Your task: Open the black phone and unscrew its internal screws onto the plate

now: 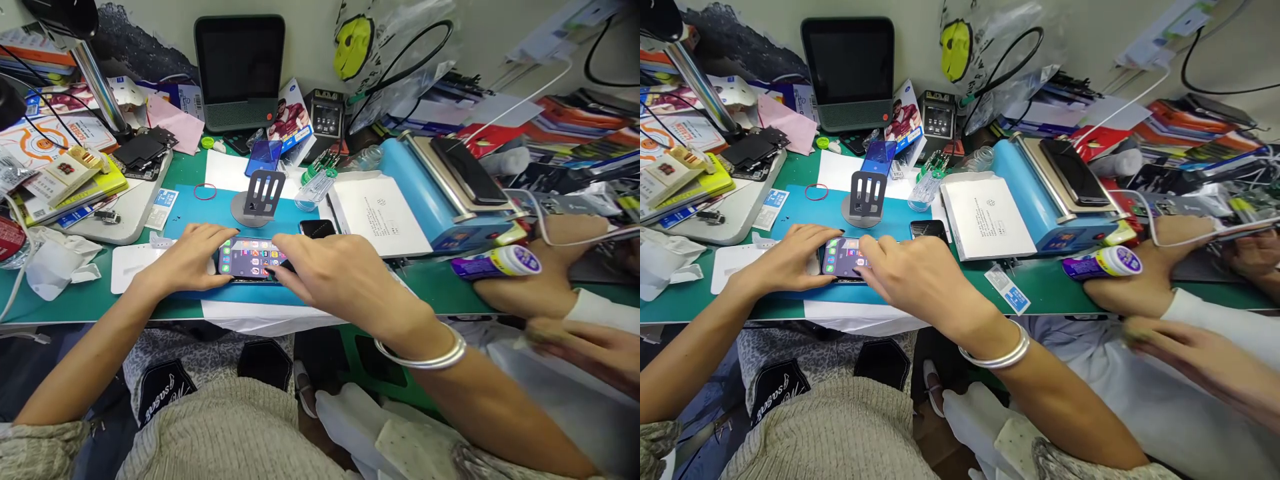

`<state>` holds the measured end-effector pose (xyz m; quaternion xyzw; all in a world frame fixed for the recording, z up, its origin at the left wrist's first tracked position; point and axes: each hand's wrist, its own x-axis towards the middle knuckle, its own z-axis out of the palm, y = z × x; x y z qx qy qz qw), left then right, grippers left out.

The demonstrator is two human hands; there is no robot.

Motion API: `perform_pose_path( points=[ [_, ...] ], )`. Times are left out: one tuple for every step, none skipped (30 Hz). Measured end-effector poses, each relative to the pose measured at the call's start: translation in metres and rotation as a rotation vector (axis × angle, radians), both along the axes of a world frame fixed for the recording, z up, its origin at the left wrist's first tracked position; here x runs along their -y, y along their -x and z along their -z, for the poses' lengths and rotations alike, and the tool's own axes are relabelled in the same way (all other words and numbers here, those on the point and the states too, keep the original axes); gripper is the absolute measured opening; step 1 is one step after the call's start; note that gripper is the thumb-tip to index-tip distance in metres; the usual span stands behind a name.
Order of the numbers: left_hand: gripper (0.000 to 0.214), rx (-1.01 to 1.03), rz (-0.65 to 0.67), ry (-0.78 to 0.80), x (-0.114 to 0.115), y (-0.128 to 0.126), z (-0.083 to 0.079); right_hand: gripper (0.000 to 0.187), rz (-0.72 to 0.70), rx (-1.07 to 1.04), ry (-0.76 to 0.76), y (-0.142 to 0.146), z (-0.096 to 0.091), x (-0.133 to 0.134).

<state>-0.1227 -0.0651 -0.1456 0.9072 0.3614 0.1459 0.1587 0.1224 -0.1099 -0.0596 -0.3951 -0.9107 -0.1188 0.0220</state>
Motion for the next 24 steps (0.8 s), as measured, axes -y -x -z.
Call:
perform_pose_path(
  points=[
    [0.066,0.001,0.000,-0.006,0.000,0.000,0.000,0.027,-0.005,-0.012,0.009,0.000,0.000,-0.001],
    [0.066,0.003,0.001,-0.010,0.000,0.000,0.001,0.026,-0.032,-0.034,0.046,0.000,-0.001,-0.001],
    [0.066,0.006,0.001,-0.014,0.000,0.000,0.001,0.028,-0.071,-0.060,0.093,0.000,-0.001,-0.001],
    [0.066,0.009,0.002,-0.020,0.000,0.000,0.002,0.030,-0.104,-0.074,0.133,0.001,-0.001,-0.001],
    [0.066,0.013,0.003,-0.028,0.000,0.000,0.002,0.030,-0.121,-0.069,0.152,0.001,-0.001,-0.001],
    [0.065,0.016,0.004,-0.036,-0.001,0.000,0.003,0.027,-0.113,-0.046,0.144,0.002,-0.001,-0.001],
    [0.065,0.016,0.006,-0.042,-0.001,0.000,0.003,0.025,-0.079,-0.010,0.118,0.003,-0.001,-0.001],
    [0.064,0.015,0.006,-0.048,-0.001,0.001,0.003,0.026,-0.034,0.026,0.084,0.004,-0.001,0.000],
    [0.064,0.012,0.007,-0.052,-0.001,0.001,0.004,0.026,0.005,0.049,0.058,0.005,-0.001,0.000],
    [0.065,0.010,0.008,-0.055,-0.001,0.001,0.004,0.026,0.020,0.047,0.055,0.005,-0.002,0.000],
    [0.065,0.010,0.008,-0.057,-0.001,0.002,0.003,0.025,0.007,0.024,0.072,0.005,-0.003,-0.001],
    [0.066,0.010,0.008,-0.059,0.000,0.002,0.003,0.026,-0.023,-0.007,0.107,0.005,-0.005,-0.001],
    [0.067,0.011,0.008,-0.061,0.000,0.002,0.003,0.030,-0.062,-0.037,0.147,0.004,-0.006,-0.001],
    [0.067,0.012,0.008,-0.063,0.000,0.002,0.002,0.032,-0.093,-0.055,0.180,0.004,-0.007,-0.001],
    [0.067,0.011,0.010,-0.062,0.000,0.002,0.002,0.032,-0.104,-0.053,0.200,0.004,-0.007,-0.002],
    [0.068,0.009,0.011,-0.061,0.001,0.002,0.002,0.030,-0.089,-0.030,0.200,0.005,-0.007,-0.002],
    [0.068,0.007,0.012,-0.060,0.001,0.002,0.002,0.028,-0.052,0.009,0.183,0.006,-0.007,-0.002],
    [0.068,0.006,0.012,-0.056,0.001,0.002,0.002,0.029,-0.002,0.050,0.154,0.007,-0.006,-0.002],
    [0.067,0.006,0.010,-0.051,0.000,0.001,0.001,0.030,0.043,0.085,0.123,0.008,-0.006,-0.002],
    [0.066,0.008,0.006,-0.049,0.001,0.001,0.001,0.030,0.075,0.106,0.099,0.008,-0.005,-0.002],
    [0.065,0.015,0.000,-0.053,0.001,0.000,0.000,0.028,0.083,0.107,0.088,0.009,-0.006,-0.002],
    [0.062,0.028,-0.008,-0.061,0.001,-0.001,-0.002,0.026,0.065,0.092,0.095,0.009,-0.006,-0.002],
    [0.058,0.049,-0.011,-0.071,0.002,-0.002,-0.004,0.026,0.028,0.068,0.116,0.009,-0.007,-0.001],
    [0.054,0.081,-0.010,-0.078,0.003,-0.004,-0.007,0.028,-0.010,0.047,0.144,0.008,-0.008,-0.001]
  ],
)
